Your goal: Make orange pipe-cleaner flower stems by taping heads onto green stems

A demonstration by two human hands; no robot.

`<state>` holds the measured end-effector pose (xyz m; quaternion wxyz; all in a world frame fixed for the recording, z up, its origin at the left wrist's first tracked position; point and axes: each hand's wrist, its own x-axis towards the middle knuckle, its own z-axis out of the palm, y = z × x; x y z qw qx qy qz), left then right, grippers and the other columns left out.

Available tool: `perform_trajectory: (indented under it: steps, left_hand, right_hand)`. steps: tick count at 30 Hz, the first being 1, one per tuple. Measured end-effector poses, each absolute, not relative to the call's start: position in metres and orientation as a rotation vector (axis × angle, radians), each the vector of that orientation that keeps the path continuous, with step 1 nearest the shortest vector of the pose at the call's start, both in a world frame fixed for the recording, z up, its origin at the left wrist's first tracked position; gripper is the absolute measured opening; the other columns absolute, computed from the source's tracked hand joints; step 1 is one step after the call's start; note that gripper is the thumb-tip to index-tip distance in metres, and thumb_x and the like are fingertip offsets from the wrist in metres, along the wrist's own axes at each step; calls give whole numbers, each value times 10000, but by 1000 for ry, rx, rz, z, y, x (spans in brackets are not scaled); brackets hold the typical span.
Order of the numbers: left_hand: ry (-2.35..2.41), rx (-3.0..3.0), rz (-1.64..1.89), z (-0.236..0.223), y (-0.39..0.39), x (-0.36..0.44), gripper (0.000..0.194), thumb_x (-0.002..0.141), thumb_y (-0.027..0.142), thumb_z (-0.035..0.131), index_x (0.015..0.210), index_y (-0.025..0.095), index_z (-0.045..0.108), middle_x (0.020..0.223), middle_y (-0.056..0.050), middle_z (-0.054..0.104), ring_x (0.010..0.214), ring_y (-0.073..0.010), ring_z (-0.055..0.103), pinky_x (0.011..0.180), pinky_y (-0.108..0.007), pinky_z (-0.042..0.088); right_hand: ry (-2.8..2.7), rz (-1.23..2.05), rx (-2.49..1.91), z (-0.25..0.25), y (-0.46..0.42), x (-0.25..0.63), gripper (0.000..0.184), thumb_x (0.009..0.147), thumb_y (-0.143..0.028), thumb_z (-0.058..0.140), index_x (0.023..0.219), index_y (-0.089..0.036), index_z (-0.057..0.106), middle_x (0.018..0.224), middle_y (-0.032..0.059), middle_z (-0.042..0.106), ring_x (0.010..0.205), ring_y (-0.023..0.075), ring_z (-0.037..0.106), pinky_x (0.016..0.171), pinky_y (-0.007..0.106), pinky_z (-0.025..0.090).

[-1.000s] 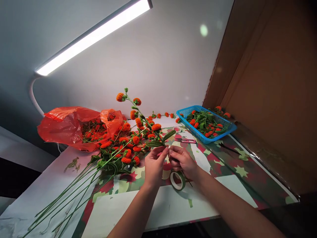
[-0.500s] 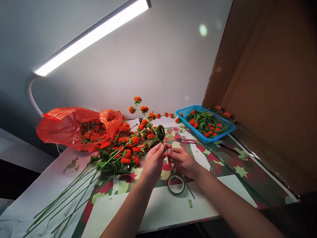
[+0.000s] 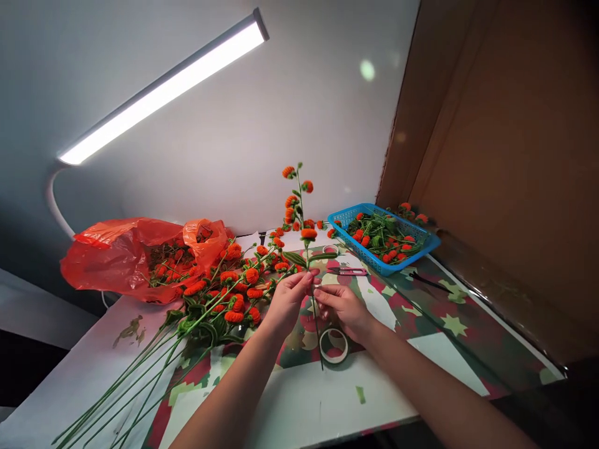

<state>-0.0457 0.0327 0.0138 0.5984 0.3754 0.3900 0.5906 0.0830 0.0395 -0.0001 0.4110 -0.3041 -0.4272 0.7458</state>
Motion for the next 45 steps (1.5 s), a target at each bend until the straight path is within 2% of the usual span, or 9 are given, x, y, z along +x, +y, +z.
perform_trajectory:
  steps: [6,12,19,23,29,34,37,40,45]
  left_hand:
    - [749,748,1362,9,30,-47,317,631,381,767,862,170,722,738,-25,651,626,-88,541,586,-195,417]
    - [889,788,1421,-3,37,-49,265,528,263,833,560,118,614,530,32,540,496,-52,472,497,-180,347]
    - [870,630,1470,-10,45,-53,383,411,286,871,609,132,582,593,-15,636,527,-95,560,513,-198,400]
    - [829,647,1499,-9,47,-53,375,424,299,863,588,136,568,602,-13,636,567,-103,582,550,-202,419]
    - [748,709,1499,0,40,-50,346,451,318,854,590,127,601,581,-1,614,543,-91,556,542,-208,416]
    - [704,764,1467,7,32,-51,365,456,347,852,662,112,663,622,-28,636,561,-107,566,551,-224,426]
    - [696,779,1458,7,32,-54,371,461,337,853,705,110,690,639,-32,639,577,-100,563,565,-215,424]
    - [689,798,1444,5,31,-54,351,486,344,843,700,108,698,657,-37,640,587,-94,551,561,-208,412]
    - [697,801,1428,3,29,-53,343,494,293,845,754,117,708,624,-15,624,560,-86,532,554,-209,396]
  right_hand:
    - [-1105,1942,-806,-7,41,80,377,594,-467,761,674,-122,635,538,-39,498,462,67,446,455,211,367]
    - [-1366,1595,-815,-10,41,73,385,653,-491,687,551,-139,570,454,-62,380,428,63,324,414,216,277]
    - [-1522,1256,-793,-13,50,69,290,686,-415,651,569,-152,626,542,-2,537,546,118,439,545,261,359]
    - [-1499,1243,-780,-16,53,67,317,668,-434,659,536,-152,598,518,-15,502,530,107,410,527,254,336]
    - [-1445,1464,-739,-18,53,70,347,650,-472,690,580,-146,593,499,-42,429,486,78,330,470,237,241]
    - [-1478,1473,-703,-14,50,75,411,632,-493,708,501,-148,529,489,-43,408,497,78,326,482,241,223]
    - [-1469,1463,-699,-11,47,74,389,606,-491,727,534,-140,572,503,-45,413,515,80,335,505,240,249]
    - [-1465,1447,-679,-8,44,72,354,609,-481,727,590,-141,628,566,-23,500,570,103,412,560,253,321]
    - [-1488,1312,-638,-11,43,68,324,623,-452,728,542,-155,627,569,-6,535,598,131,459,598,277,365]
